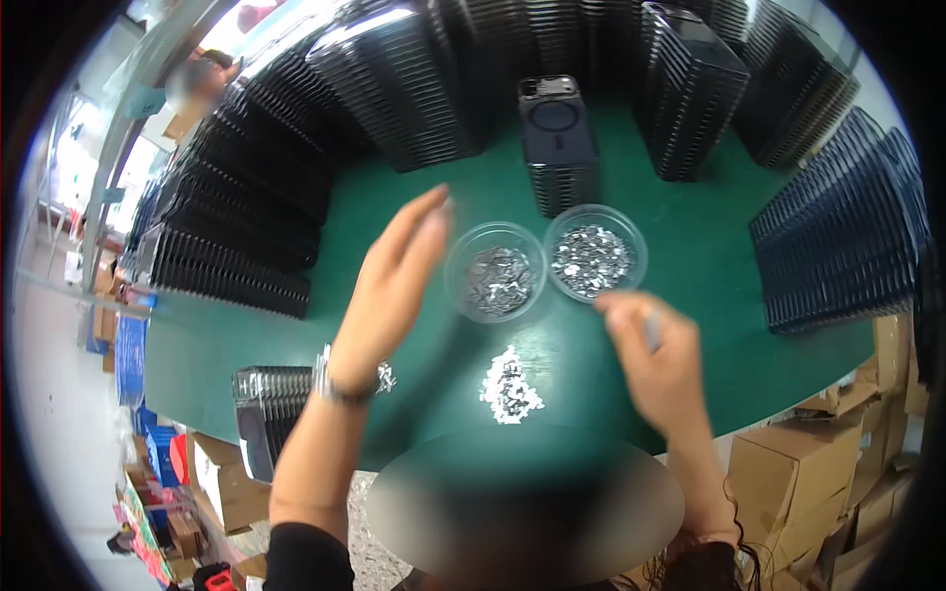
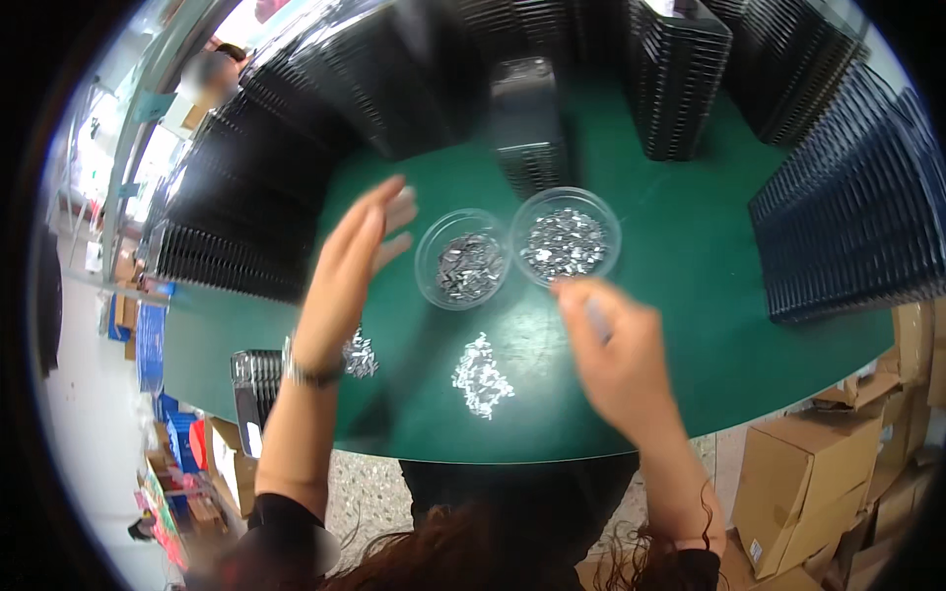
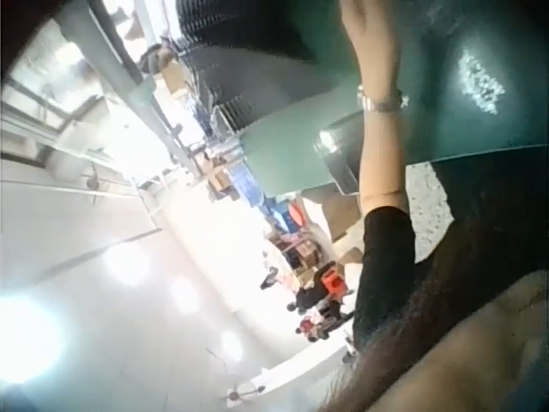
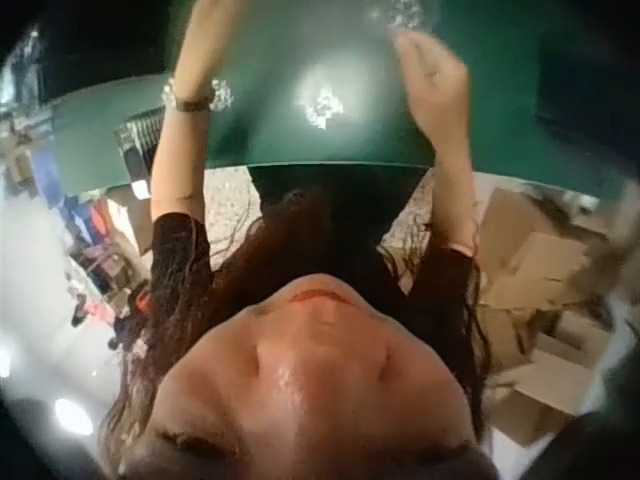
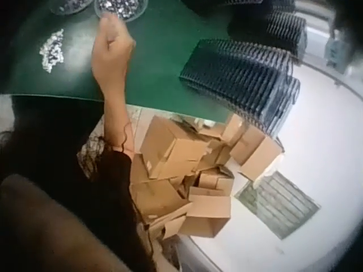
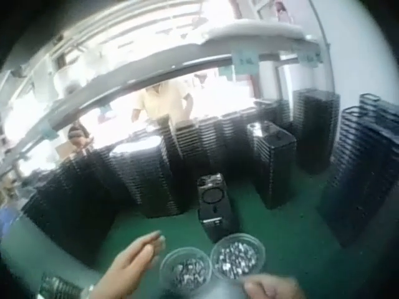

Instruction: Assembling components onto phone cases at a workbench.

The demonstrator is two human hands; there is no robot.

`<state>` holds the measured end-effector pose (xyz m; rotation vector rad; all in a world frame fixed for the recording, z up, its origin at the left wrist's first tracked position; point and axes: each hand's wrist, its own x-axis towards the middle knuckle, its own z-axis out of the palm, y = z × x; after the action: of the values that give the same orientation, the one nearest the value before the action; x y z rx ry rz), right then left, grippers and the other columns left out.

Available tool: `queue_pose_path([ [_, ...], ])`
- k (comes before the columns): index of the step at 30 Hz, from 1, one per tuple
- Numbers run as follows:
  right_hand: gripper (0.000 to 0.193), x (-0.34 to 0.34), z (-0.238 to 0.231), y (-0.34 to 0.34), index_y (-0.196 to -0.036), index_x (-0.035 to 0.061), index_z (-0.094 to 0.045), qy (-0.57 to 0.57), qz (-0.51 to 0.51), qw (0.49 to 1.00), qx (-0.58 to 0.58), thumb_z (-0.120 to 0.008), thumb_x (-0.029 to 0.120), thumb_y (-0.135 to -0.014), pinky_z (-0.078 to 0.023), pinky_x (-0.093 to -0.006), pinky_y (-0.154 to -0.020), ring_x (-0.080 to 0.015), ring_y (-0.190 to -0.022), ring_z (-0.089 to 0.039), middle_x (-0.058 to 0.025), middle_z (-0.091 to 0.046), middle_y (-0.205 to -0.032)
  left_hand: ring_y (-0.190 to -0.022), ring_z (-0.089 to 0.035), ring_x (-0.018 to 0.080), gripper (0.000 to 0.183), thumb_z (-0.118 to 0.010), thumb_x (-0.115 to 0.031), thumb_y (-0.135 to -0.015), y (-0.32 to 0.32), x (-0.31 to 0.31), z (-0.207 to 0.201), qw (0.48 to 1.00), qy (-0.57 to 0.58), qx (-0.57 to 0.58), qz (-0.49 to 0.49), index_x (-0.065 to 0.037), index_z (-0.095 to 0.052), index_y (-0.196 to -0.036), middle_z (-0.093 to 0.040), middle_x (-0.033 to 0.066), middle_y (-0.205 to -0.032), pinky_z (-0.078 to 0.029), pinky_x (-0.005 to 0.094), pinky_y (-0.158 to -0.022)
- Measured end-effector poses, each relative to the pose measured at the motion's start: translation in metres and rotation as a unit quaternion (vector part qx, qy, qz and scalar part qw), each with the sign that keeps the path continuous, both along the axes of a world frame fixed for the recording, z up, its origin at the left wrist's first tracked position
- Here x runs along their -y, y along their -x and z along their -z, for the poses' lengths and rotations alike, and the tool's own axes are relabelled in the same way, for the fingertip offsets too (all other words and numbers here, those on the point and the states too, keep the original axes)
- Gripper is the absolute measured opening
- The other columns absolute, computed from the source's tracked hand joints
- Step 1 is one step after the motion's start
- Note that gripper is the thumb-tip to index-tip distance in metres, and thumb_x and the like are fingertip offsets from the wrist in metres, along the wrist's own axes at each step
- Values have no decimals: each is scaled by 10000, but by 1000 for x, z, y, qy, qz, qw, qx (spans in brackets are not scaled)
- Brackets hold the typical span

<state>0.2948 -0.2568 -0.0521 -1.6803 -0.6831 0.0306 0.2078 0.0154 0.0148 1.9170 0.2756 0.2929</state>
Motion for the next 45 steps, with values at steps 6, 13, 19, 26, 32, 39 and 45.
queue_pose_path([
  [6,637,-62,-76,-157,-1495,-143,-461,-91,-22,951,-296,-631,288,-1058,-558,-575,-1061,-439,-1468,-464,-352,-456,-1541,-1477,-474,340,930,-443,-686,-1069,-162,-23,17,971,196,-115,-82,111,-410,-1548,-498,282,-1561,-389,505,-1212],
  [13,370,-121,-31,-220,-1262,-2,-631,83,-2,891,-446,-550,302,-1067,-525,-710,-933,-423,-1109,-697,-241,-686,-1198,-1392,-539,329,823,-208,-730,-1085,-213,-7,23,917,347,-189,61,-106,-555,-1494,-606,178,-1470,-367,644,-1162],
  [19,384,-126,-37,-206,-1226,20,-659,83,-9,903,-422,-480,339,-1107,-563,-631,-791,-336,-951,-719,-177,-721,-1082,-1082,-741,260,741,-351,-691,-1087,-209,-5,33,895,431,-82,82,-57,-673,-1292,-732,179,-1246,-603,427,-958],
  [26,284,-136,-111,-163,-1206,94,-722,-1,-26,954,-298,-551,287,-1086,-592,-343,-896,-145,-998,-739,-21,-773,-1119,-1593,-257,335,1064,-476,-718,-1032,-158,-24,-31,960,259,33,102,30,-102,-1689,-255,285,-1703,-180,464,-1292],
  [32,364,-100,-128,-49,-1277,14,-707,-52,-76,967,-237,-518,277,-1111,-552,-278,-890,-95,-1029,-701,-20,-755,-1136,-1425,-457,235,784,-364,-660,-1105,-5,19,-72,974,133,183,10,-28,-499,-1547,-543,154,-1537,-268,387,-1257],
  [39,379,-111,-95,64,-1171,51,-725,9,-224,927,-300,-520,365,-1114,-524,-304,-741,-91,-910,-630,-2,-712,-1041,-1229,-615,145,651,-412,-606,-1121,98,31,-24,958,258,118,-44,-25,-468,-1409,-596,142,-1389,-519,306,-1031],
  [45,417,-103,-58,90,-1348,41,-658,81,-261,881,-387,-453,343,-1148,-586,-350,-756,-134,-1000,-668,-57,-716,-1140,-1309,-587,174,720,-371,-616,-1124,144,46,8,939,322,7,-119,-37,-412,-1549,-596,129,-1434,-477,327,-1119],
])
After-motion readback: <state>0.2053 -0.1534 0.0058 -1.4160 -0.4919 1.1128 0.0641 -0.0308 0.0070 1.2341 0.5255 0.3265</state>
